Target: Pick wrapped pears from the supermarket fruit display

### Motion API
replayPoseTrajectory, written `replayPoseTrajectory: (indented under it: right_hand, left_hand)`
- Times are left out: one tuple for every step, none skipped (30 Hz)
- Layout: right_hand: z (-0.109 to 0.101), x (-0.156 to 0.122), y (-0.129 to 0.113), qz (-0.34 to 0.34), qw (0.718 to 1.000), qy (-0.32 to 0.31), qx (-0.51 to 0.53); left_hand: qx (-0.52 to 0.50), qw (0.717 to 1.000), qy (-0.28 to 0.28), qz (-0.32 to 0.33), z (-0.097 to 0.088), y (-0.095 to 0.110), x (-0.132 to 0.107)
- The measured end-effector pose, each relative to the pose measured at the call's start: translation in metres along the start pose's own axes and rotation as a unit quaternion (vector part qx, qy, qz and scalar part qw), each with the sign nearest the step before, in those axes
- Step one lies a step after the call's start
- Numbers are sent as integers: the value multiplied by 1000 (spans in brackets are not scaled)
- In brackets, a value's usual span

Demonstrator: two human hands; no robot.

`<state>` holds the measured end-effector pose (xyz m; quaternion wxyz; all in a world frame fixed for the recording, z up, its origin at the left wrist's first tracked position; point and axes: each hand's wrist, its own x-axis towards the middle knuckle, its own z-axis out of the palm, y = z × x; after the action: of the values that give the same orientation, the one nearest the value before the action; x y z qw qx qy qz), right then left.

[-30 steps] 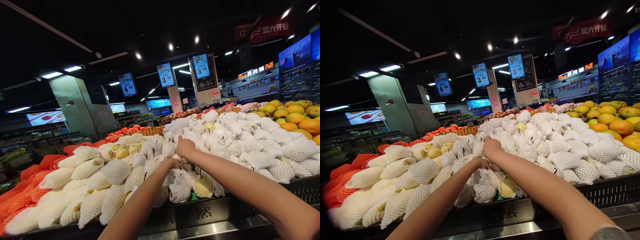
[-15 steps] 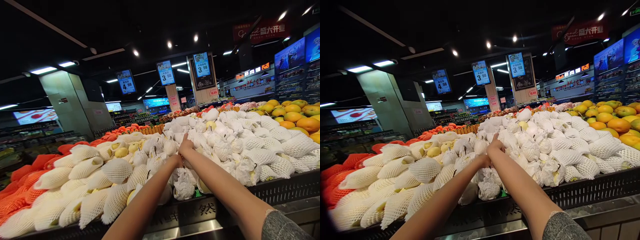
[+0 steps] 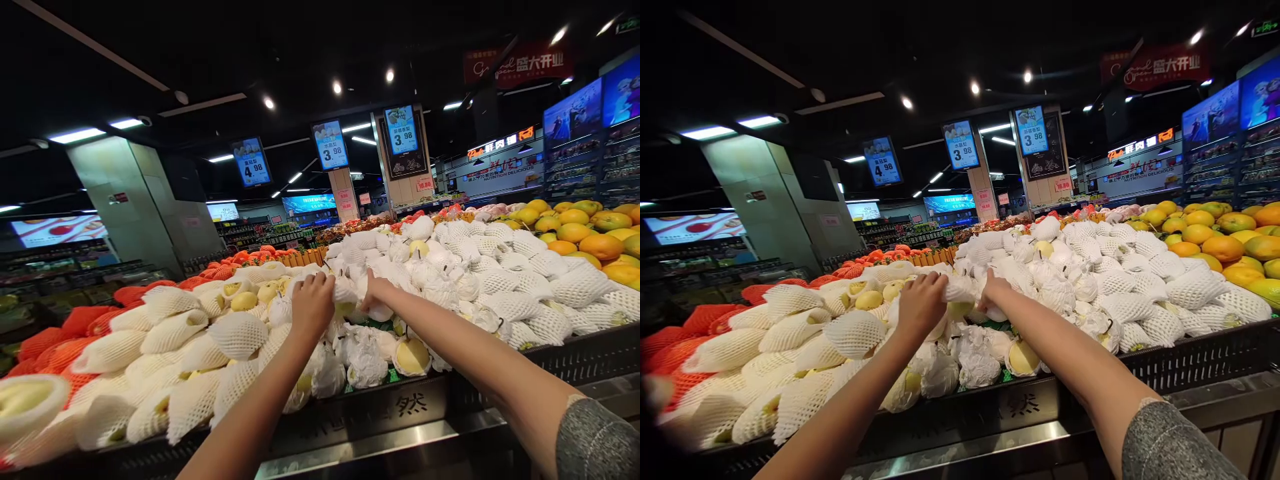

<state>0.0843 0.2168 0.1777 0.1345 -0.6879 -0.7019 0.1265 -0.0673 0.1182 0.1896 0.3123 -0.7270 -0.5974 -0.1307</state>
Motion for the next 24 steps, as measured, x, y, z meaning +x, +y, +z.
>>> replayPoseTrajectory:
  right_hand:
    - [4,-5,-1,-7,1000,7,-7]
    - [8,-9,-2,-12,1000,12,-15]
    - [12,-13,-2,-14,1000,15,-23]
    - [15,-17,-3,-15,999,18,-30]
    - [17,-19,-4,-14,999,19,-36]
    - [19,-21,-5,-12,999,18,-43]
    - [20,-22,-6,-11,999,17,-50]
    - [21,-22,-7,-8,998,15,-59]
    - [21,-23,-7,-6,998,11,-69]
    - [21,-23,-8,-5,997,7,-80]
    - [20,-23,-8,-6,996,3,-92]
    - [20,-24,-8,-9,994,0,-104]
    - [19,-26,-8,-15,993,1,-116]
    - [18,-28,-7,-25,992,8,-126]
    - [18,-32,-7,-38,990,20,-135]
    - [18,-36,-6,-54,987,39,-144]
    - [19,-41,-5,-74,984,62,-151]
    - [20,-46,-3,-97,979,87,-158]
    - [21,-51,-2,-125,972,110,-164]
    - [23,-55,0,-156,965,127,-169]
    - [24,-59,1,-190,957,135,-174]
    - [25,-60,2,-222,949,135,-179]
    - [25,-60,4,-251,942,127,-184]
    - [24,-58,5,-273,936,113,-189]
  left_hand:
    - [-6,1000,-3,-6,2,-3,-1]
    - [-14,1000,-16,-7,6,-5,-1]
    - [-24,999,-36,-5,12,-4,-1]
    - [-34,998,-58,-3,19,-3,0]
    - [-44,996,-77,-2,27,-1,1]
    - [-53,995,-89,-5,33,2,2]
    - [-62,993,-97,-11,39,5,4]
    - [-72,992,-102,-17,42,7,5]
    - [-83,991,-105,-22,44,8,6]
    - [-95,989,-108,-27,45,8,8]
    - [-108,987,-111,-32,44,8,8]
    - [-122,985,-116,-36,44,6,9]
    - [-136,982,-122,-40,43,4,9]
    - [-150,979,-128,-45,42,1,10]
    - [-164,976,-133,-51,42,-2,10]
    - [-178,973,-137,-58,43,-6,10]
    - [-193,969,-140,-65,43,-9,10]
    - [-208,965,-140,-73,43,-13,10]
    - [-224,962,-137,-80,43,-17,11]
    - [-242,957,-132,-86,41,-21,11]
    - [-261,953,-124,-93,38,-26,11]
    - [-281,948,-113,-100,34,-31,9]
    - [-302,942,-97,-109,29,-37,5]
    - [-321,936,-76,-124,23,-43,-1]
